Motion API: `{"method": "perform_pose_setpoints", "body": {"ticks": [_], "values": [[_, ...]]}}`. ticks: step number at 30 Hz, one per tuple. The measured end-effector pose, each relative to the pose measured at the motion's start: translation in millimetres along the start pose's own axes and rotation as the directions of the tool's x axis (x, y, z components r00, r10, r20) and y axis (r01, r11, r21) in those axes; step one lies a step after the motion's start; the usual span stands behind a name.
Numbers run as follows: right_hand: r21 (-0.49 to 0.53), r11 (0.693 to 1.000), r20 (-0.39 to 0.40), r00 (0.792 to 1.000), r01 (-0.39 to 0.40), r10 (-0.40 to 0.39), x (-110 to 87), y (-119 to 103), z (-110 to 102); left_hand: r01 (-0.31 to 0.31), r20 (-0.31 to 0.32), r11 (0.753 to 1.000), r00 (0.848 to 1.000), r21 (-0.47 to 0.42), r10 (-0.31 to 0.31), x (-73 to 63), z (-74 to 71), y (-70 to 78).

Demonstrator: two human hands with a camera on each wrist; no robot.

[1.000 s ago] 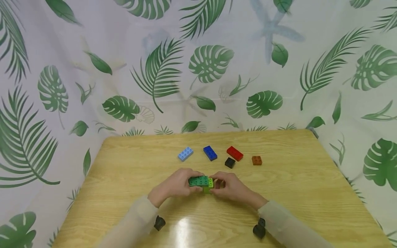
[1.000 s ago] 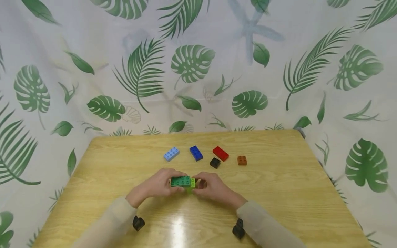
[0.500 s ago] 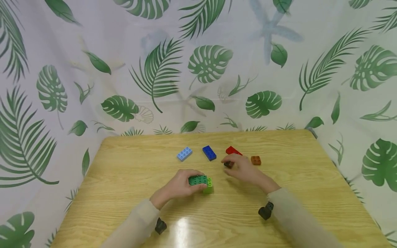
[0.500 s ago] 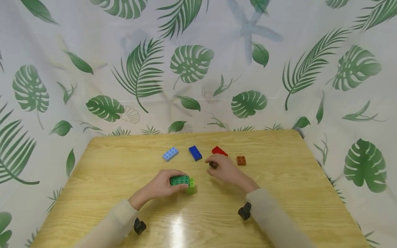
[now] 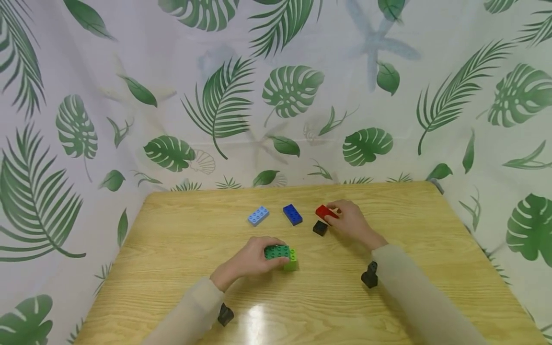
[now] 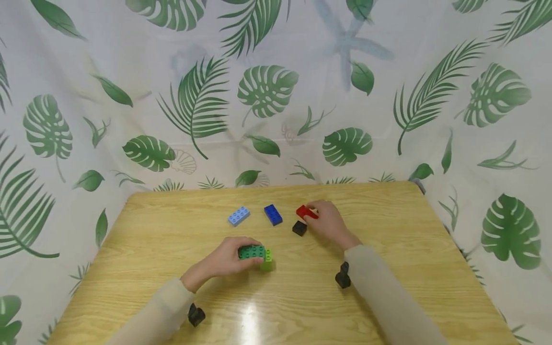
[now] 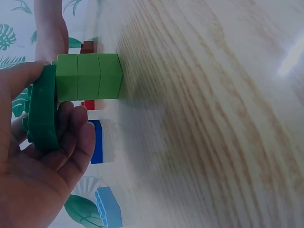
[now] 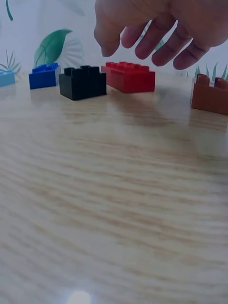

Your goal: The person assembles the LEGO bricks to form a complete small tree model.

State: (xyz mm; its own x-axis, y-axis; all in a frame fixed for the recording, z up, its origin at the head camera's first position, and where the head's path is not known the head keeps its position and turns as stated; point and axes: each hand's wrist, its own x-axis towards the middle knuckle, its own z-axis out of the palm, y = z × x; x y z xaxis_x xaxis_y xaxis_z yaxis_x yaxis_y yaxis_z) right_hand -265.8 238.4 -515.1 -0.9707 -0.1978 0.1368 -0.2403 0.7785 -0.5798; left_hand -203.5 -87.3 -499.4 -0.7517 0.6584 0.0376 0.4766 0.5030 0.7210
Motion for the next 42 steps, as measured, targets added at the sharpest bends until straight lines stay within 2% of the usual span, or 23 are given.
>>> {"method": "perform_pose_setpoints", "body": {"ticks": [12, 25, 29, 32, 37, 42], "values": [[-0.03, 0.999, 0.027, 0.999, -0.017, 0.017, 12.1, 13, 16, 0.026, 0.008, 1.0, 1.0, -0.011, -0.026, 1.6, 0.4, -1.9], [-0.033, 0.999, 0.022, 1.0, -0.017, 0.018, 12.4, 13, 17, 0.037, 0.016, 0.999, 0.999, -0.011, -0.036, 2.5, -0.6, -1.5], [-0.036, 0.999, -0.007, 1.0, -0.002, 0.002, 10.0, 6, 13, 0.042, 0.021, 0.999, 0.999, -0.015, -0.042, 2.1, -0.2, -1.9], [0.012, 1.0, -0.022, 1.0, -0.005, 0.005, 7.3, -2, 7, 0.037, 0.022, 0.999, 0.999, -0.019, -0.036, 2.2, -0.5, -1.7], [0.101, 0.995, 0.02, 1.0, 0.019, -0.021, -3.5, -22, -4, 0.038, 0.032, 0.999, 0.999, -0.024, -0.037, 2.0, -1.6, -0.3], [0.096, 0.989, 0.073, 0.99, 0.111, -0.118, -16.4, -41, -10, 0.049, 0.034, 0.999, 0.998, -0.021, -0.048, 2.3, -1.5, -0.1]]}}
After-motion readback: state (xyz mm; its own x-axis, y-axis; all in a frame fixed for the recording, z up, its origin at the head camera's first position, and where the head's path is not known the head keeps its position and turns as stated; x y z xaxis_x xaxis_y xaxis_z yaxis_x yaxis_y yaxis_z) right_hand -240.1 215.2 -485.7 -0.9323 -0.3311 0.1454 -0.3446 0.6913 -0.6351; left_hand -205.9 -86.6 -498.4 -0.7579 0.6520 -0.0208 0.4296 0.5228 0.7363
